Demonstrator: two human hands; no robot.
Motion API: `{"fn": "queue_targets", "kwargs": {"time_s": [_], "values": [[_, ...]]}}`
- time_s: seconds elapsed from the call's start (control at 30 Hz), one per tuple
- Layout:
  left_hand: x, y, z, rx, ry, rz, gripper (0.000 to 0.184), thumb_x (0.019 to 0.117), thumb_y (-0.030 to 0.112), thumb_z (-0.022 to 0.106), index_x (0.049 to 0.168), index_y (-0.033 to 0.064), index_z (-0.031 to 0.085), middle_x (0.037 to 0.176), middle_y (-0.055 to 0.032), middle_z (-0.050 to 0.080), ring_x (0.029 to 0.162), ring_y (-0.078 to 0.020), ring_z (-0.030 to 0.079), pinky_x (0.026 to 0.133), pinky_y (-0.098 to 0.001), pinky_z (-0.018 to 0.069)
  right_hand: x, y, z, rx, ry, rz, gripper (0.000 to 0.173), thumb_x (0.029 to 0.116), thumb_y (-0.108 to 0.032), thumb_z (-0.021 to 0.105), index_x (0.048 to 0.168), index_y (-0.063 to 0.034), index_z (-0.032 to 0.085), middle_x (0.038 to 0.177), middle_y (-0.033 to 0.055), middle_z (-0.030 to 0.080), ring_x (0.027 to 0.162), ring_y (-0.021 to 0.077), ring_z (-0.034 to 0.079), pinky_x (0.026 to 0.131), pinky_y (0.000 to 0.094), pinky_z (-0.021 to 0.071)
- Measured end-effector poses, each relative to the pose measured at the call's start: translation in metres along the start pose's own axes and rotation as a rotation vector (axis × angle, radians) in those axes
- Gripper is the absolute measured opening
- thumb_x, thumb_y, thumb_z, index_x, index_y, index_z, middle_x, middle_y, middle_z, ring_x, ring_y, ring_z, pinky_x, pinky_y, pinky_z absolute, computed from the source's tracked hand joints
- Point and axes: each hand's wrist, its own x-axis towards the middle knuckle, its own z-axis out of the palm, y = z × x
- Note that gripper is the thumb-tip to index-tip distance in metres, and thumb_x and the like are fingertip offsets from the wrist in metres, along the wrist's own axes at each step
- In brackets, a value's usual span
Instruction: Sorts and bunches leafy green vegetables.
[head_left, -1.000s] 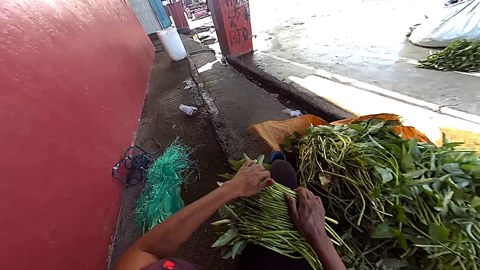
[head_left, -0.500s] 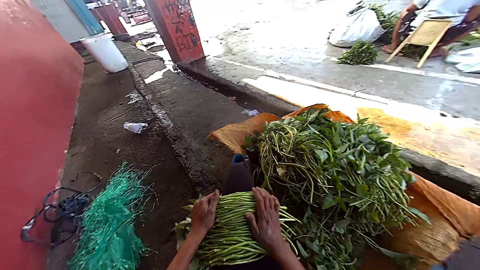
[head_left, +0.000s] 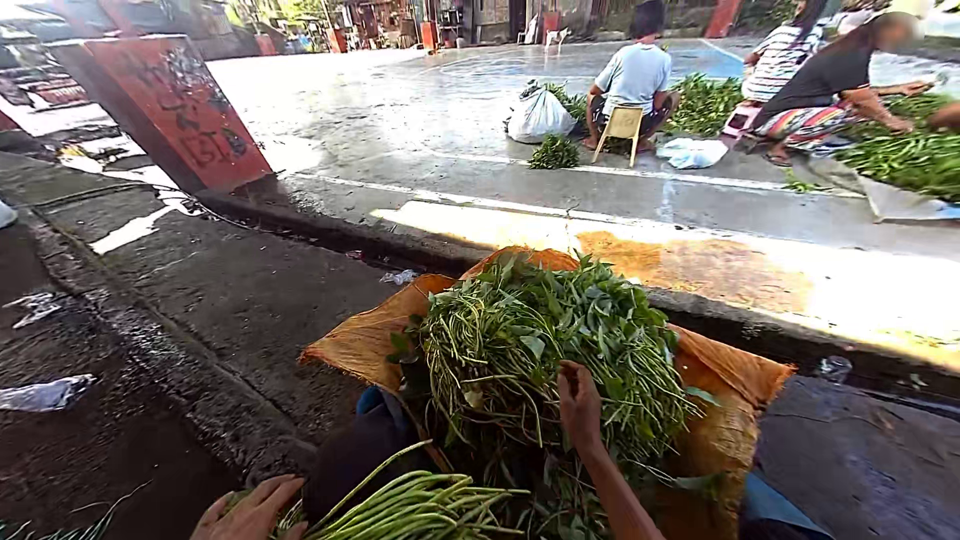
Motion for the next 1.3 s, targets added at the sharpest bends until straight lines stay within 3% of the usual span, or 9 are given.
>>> {"fn": "queue_targets", "kwargs": {"time_s": [0.07, 0.17, 0.33, 0.4, 0.53, 0.7, 0.9, 1.07, 1.3], "values": [[0.014, 0.024, -0.029, 0.082, -0.038, -0.037, 0.042, 0.0973, 0.026, 0.067, 0.133, 0.0026, 0.064, 0.134, -0.0265, 0.062, 0.12, -0.0496, 0.06, 0.101, -0.0707, 0.0412, 0.041, 0.024, -0.007, -0.121, -0.002, 0.098, 0.031, 0.104, -0.007, 0.049, 0.128, 0.0056, 0.063, 0.123, 0.0242, 0.067, 0.114, 0.0347, 0.066, 0.101, 0.0488, 0.0513], [0.049, 0.065, -0.053, 0.032, -0.004, -0.049, 0.041, 0.0992, 0.029, 0.066, 0.134, 0.0081, 0.064, 0.129, -0.0204, 0.067, 0.118, -0.0439, 0.063, 0.096, -0.0696, 0.0453, 0.08, 0.039, -0.003, -0.254, -0.112, 0.174, 0.029, 0.1046, -0.004, 0.05, 0.129, 0.0057, 0.063, 0.126, 0.0249, 0.066, 0.119, 0.037, 0.064, 0.106, 0.0495, 0.0479], [0.114, 0.128, -0.054, -0.177, 0.031, 0.265, 0.04, 0.1031, 0.034, 0.059, 0.135, 0.0101, 0.063, 0.125, -0.0102, 0.07, 0.116, -0.0277, 0.066, 0.103, -0.0542, 0.0487, 0.103, 0.044, 0.001, -0.541, -0.402, 0.25, 0.033, 0.1004, -0.017, 0.059, 0.131, -0.006, 0.066, 0.131, 0.0182, 0.067, 0.127, 0.0359, 0.06, 0.109, 0.0555, 0.0445], [0.137, 0.154, -0.045, -0.314, 0.001, 0.419, 0.037, 0.1028, 0.032, 0.058, 0.13, 0.0084, 0.066, 0.117, -0.0082, 0.072, 0.107, -0.0224, 0.07, 0.097, -0.0475, 0.0536, 0.105, 0.037, -0.008, -0.526, -0.385, 0.211, 0.029, 0.1028, -0.017, 0.057, 0.126, -0.0057, 0.07, 0.127, 0.0187, 0.068, 0.123, 0.0351, 0.062, 0.107, 0.053, 0.046], [0.179, 0.215, -0.027, -0.537, -0.104, 0.572, 0.031, 0.1028, 0.024, 0.06, 0.126, 0.0035, 0.067, 0.114, -0.0107, 0.071, 0.101, -0.0166, 0.07, 0.094, -0.0355, 0.0555, 0.103, 0.032, -0.022, -0.392, -0.306, 0.075, 0.025, 0.1014, -0.014, 0.059, 0.12, -0.0007, 0.071, 0.121, 0.021, 0.067, 0.106, 0.0333, 0.067, 0.098, 0.0497, 0.0524], [0.203, 0.28, 0.012, -0.649, -0.246, 0.586, 0.032, 0.1029, 0.019, 0.059, 0.127, -0.0019, 0.064, 0.119, -0.018, 0.068, 0.106, -0.0232, 0.068, 0.098, -0.0395, 0.053, 0.104, 0.038, -0.003, -0.475, -0.472, 0.178, 0.038, 0.1051, -0.016, 0.053, 0.14, -0.0019, 0.059, 0.141, 0.0239, 0.058, 0.133, 0.0372, 0.054, 0.114, 0.0511, 0.0406], [0.2, 0.299, 0.037, -0.828, -0.393, 0.527, 0.03, 0.1037, 0.015, 0.059, 0.127, -0.004, 0.062, 0.113, -0.0164, 0.068, 0.095, -0.0177, 0.067, 0.089, -0.0342, 0.0552, 0.106, 0.045, -0.001, -0.504, -0.554, 0.268, 0.04, 0.1076, -0.022, 0.049, 0.141, -0.002, 0.058, 0.146, 0.0271, 0.052, 0.138, 0.0403, 0.049, 0.115, 0.0532, 0.0378], [0.198, 0.297, 0.035, -1.097, -0.289, 0.36, 0.025, 0.1032, 0.011, 0.058, 0.124, -0.0028, 0.062, 0.109, -0.0128, 0.067, 0.091, -0.0157, 0.068, 0.083, -0.0317, 0.0571, 0.096, 0.031, -0.027, -0.185, -0.293, 0.182, 0.03, 0.0988, -0.015, 0.066, 0.123, 0.0031, 0.068, 0.125, 0.0251, 0.064, 0.116, 0.035, 0.063, 0.103, 0.048, 0.0491], [0.193, 0.32, 0.025, -1.616, 0.058, 0.182, 0.019, 0.102, -0.002, 0.056, 0.119, -0.0075, 0.063, 0.102, -0.0157, 0.07, 0.087, -0.0181, 0.071, 0.082, -0.0302, 0.0596, 0.024, -0.014, -0.045, 0.164, 0.039, -0.021, 0.02, 0.0928, -0.013, 0.07, 0.107, 0.0014, 0.071, 0.101, 0.0126, 0.07, 0.08, 0.017, 0.068, 0.074, 0.0338, 0.0587]]}}
